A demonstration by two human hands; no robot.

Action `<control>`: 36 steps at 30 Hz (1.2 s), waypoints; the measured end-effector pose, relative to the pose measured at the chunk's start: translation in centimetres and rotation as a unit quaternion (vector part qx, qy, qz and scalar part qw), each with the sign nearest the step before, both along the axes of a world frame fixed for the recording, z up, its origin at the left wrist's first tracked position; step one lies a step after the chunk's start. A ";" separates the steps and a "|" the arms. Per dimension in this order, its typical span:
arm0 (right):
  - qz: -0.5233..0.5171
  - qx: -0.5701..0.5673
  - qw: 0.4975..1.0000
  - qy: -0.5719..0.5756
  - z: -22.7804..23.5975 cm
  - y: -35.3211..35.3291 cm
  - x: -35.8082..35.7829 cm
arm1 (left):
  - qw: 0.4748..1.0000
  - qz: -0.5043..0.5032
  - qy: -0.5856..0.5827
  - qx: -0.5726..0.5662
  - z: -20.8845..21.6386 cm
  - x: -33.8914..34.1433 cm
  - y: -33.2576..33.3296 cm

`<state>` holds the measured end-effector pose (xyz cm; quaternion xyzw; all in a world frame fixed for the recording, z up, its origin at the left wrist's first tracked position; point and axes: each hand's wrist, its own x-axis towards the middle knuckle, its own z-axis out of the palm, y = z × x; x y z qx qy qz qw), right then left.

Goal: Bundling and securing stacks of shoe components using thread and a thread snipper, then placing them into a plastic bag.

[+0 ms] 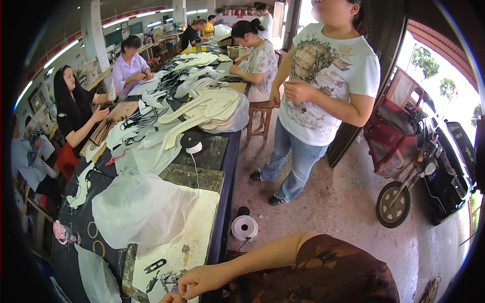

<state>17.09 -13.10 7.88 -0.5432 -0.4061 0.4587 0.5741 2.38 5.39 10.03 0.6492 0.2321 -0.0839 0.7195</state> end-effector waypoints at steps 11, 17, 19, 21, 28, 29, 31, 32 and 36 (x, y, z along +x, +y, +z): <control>-0.013 0.020 0.980 -0.196 -0.6 -0.4 0.3 | 0.999 -0.036 0.018 0.035 0.2 -0.5 -1.6; -0.064 0.081 0.920 -0.377 0.1 0.1 -0.6 | 0.997 -0.021 0.064 -0.022 0.8 -0.3 -2.2; -0.059 0.093 0.919 -0.378 0.5 0.1 -1.1 | 0.999 -0.030 0.042 -0.003 -0.3 -0.7 -1.6; -0.057 0.103 0.917 -0.381 0.5 -0.1 -1.6 | 0.999 -0.045 0.005 -0.011 -0.2 -1.0 -1.8; 0.035 0.094 0.926 -0.363 -0.3 0.0 -2.7 | 0.998 0.023 -0.026 -0.060 -2.7 -4.4 -0.9; 0.013 0.119 0.923 -0.366 -1.4 0.3 -2.1 | 0.998 -0.042 -0.044 -0.025 -2.0 -3.8 -0.2; 0.042 0.096 0.967 -0.231 -0.8 -0.3 -0.3 | 0.997 0.026 -0.049 -0.047 -1.2 -2.0 -0.8; 0.040 0.085 0.986 -0.135 -0.6 0.0 0.2 | 0.993 0.035 -0.086 -0.079 -1.0 -1.0 -0.9; -0.068 0.017 0.943 0.325 2.0 1.4 1.6 | 0.959 0.144 -0.128 -0.208 -0.7 1.9 -2.7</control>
